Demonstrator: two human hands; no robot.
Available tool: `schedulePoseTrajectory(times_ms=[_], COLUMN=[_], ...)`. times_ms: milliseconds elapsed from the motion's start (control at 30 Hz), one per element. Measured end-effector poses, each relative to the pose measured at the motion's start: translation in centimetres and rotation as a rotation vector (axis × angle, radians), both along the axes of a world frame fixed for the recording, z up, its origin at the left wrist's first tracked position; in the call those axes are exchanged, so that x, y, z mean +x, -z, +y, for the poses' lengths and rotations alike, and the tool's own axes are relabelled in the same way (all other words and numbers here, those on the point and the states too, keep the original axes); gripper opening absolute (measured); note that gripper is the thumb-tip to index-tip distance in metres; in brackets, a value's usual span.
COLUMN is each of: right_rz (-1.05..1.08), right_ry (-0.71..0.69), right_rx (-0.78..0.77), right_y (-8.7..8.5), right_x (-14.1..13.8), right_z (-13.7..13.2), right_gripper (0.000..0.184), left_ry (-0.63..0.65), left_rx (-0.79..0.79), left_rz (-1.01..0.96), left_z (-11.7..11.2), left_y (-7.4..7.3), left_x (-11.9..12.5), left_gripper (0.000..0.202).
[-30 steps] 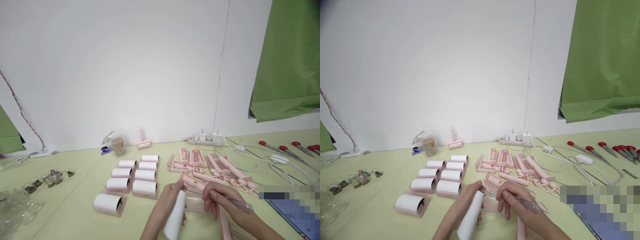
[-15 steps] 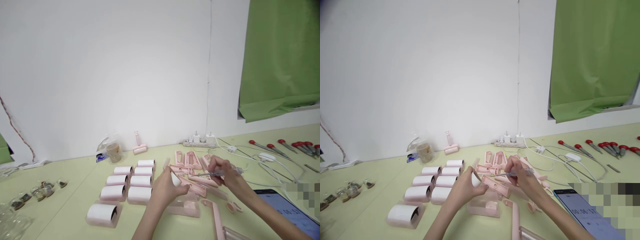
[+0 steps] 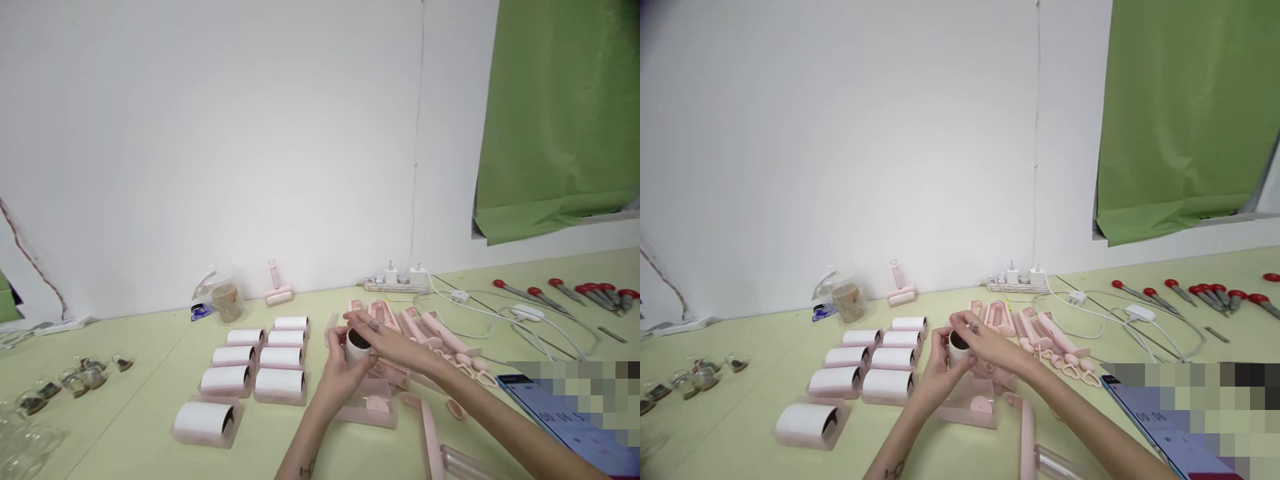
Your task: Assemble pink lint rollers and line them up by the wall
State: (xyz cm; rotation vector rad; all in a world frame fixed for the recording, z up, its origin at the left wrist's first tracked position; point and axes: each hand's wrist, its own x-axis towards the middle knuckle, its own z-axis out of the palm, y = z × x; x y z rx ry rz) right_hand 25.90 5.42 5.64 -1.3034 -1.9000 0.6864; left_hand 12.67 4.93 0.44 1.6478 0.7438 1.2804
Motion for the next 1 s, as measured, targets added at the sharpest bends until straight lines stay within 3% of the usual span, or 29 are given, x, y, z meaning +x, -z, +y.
schedulePoseTrajectory(times_ms=[100,200,233,333,400,467,567,667,767,1000], right_rz=[0.283,0.583,0.531,-0.018,-0.318,-0.456,-0.646,-0.763,-0.794,-0.696], right_ry=[-0.014,0.050,0.093,0.093,-0.053,-0.211,-0.386,-0.472,-0.498,-0.441], right_rx=[0.098,0.216,0.244,0.236,0.179,0.130,0.108,0.119,0.149,0.170], right_y=[-1.5,-3.0,-3.2,-2.4,-1.0,0.6,2.5,3.6,3.6,1.8], right_x=[0.4,2.0,2.5,3.3,2.9,1.6,-0.8,-2.5,-2.9,-0.8], right_z=[-0.7,-1.7,-1.9,-1.5,-0.3,1.2,3.6,5.1,5.4,2.5], right_gripper=[0.044,0.030,0.028,0.032,0.024,0.010,0.019,0.017,0.018,0.033], left_ry=[-0.072,-0.056,-0.036,-0.032,-0.101,-0.166,-0.215,-0.215,-0.222,-0.232], left_rx=[-0.019,0.004,0.017,0.056,0.070,0.078,0.078,0.072,0.077,0.116], left_rz=[0.048,0.139,0.166,0.155,0.039,-0.094,-0.198,-0.202,-0.206,-0.174], left_z=[0.1,-0.4,-0.5,-0.5,-0.2,0.2,0.6,0.6,0.7,0.6], left_y=[-0.4,-1.5,-1.9,-2.7,-2.9,-2.8,-2.3,-1.9,-1.8,-2.2], left_x=[-0.8,-1.4,-1.6,-2.0,-2.4,-2.8,-3.5,-4.0,-4.1,-4.1], left_gripper=[0.040,0.039,0.038,0.038,0.037,0.036,0.035,0.036,0.036,0.037])
